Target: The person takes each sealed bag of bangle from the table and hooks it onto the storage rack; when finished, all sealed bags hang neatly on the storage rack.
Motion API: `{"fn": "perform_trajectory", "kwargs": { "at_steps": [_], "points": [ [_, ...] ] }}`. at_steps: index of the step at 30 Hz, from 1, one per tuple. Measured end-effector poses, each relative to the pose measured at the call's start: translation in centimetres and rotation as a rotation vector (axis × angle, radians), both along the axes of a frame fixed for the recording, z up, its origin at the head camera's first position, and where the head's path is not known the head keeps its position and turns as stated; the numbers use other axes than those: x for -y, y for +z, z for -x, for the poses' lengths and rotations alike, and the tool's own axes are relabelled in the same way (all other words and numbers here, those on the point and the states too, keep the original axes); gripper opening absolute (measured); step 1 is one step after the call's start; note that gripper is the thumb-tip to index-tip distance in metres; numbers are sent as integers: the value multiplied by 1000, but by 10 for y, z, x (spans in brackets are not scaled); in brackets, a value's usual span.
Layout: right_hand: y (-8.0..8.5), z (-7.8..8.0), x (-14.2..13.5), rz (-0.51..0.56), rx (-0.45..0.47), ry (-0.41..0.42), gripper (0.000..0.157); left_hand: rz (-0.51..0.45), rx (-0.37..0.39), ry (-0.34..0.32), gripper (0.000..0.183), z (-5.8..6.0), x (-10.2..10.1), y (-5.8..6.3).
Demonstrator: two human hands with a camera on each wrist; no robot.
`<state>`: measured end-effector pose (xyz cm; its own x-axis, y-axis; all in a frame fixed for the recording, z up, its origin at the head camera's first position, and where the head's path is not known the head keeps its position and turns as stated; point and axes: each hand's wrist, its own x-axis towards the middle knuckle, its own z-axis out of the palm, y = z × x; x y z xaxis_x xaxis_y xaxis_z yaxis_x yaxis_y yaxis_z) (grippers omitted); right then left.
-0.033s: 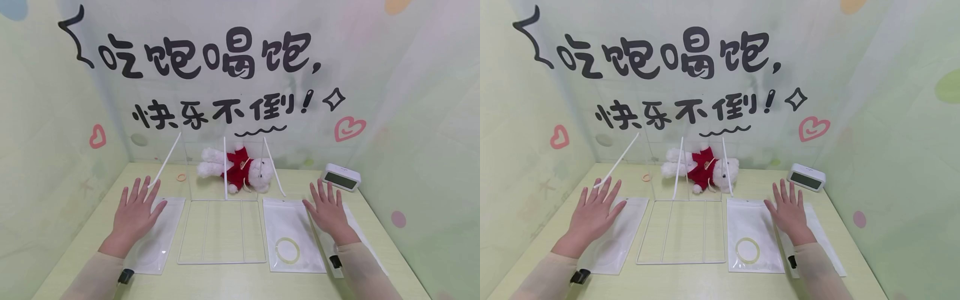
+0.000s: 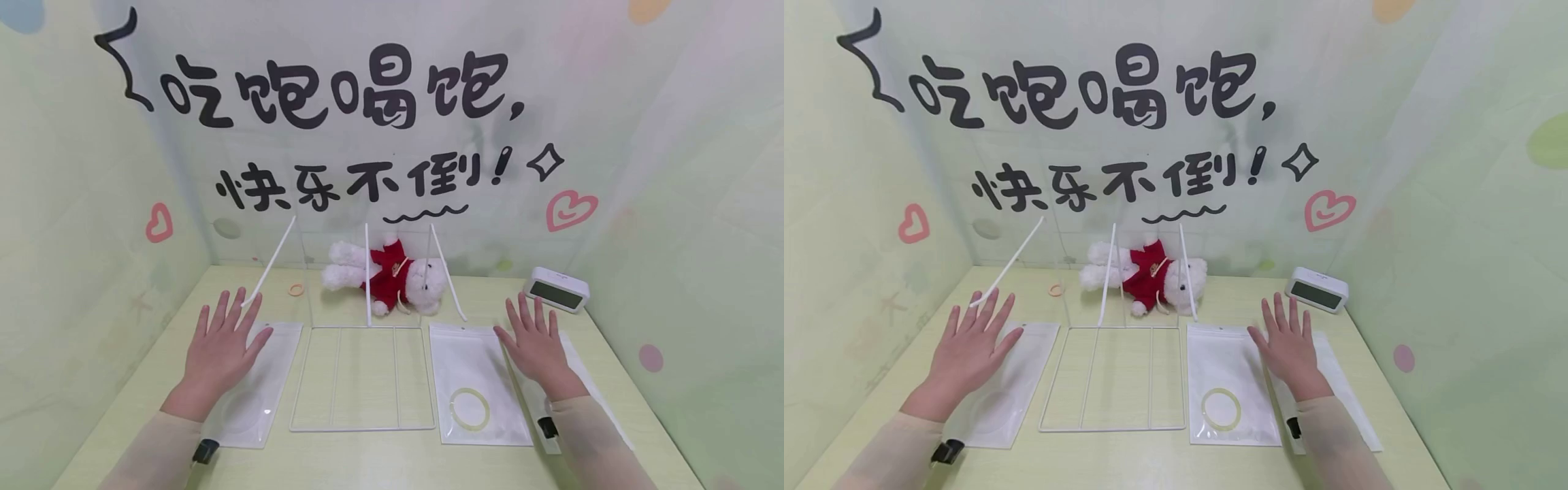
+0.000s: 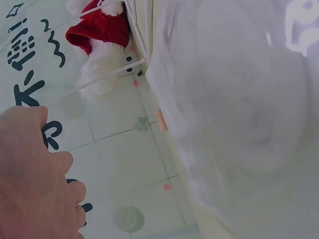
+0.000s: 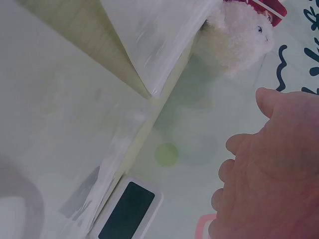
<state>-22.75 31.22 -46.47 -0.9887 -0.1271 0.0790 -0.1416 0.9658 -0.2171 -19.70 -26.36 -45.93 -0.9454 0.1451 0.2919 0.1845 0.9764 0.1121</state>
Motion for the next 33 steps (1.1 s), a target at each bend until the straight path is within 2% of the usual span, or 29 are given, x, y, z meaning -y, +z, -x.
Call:
{"fn": "perform_trajectory", "kwargs": {
  "at_steps": [8,15,18,22,27,33],
  "points": [
    [1,-1,-2,1,-2,-10,79,-15,16,-10,75,-1,0,-3],
    [-1,-2,0,13,-36,12,79,-13,0,-21,74,-2,5,-10],
    [0,-5,2,-9,-46,25,78,-22,24,-27,74,-3,5,-12],
    [5,-9,9,-71,-93,54,75,-50,95,-22,73,-6,5,-11],
    [4,-20,28,-95,-185,135,62,-60,148,-34,74,-7,10,-13],
    [-5,-32,58,-50,-282,316,49,-64,154,-85,72,-4,20,-20]
  ]
}}
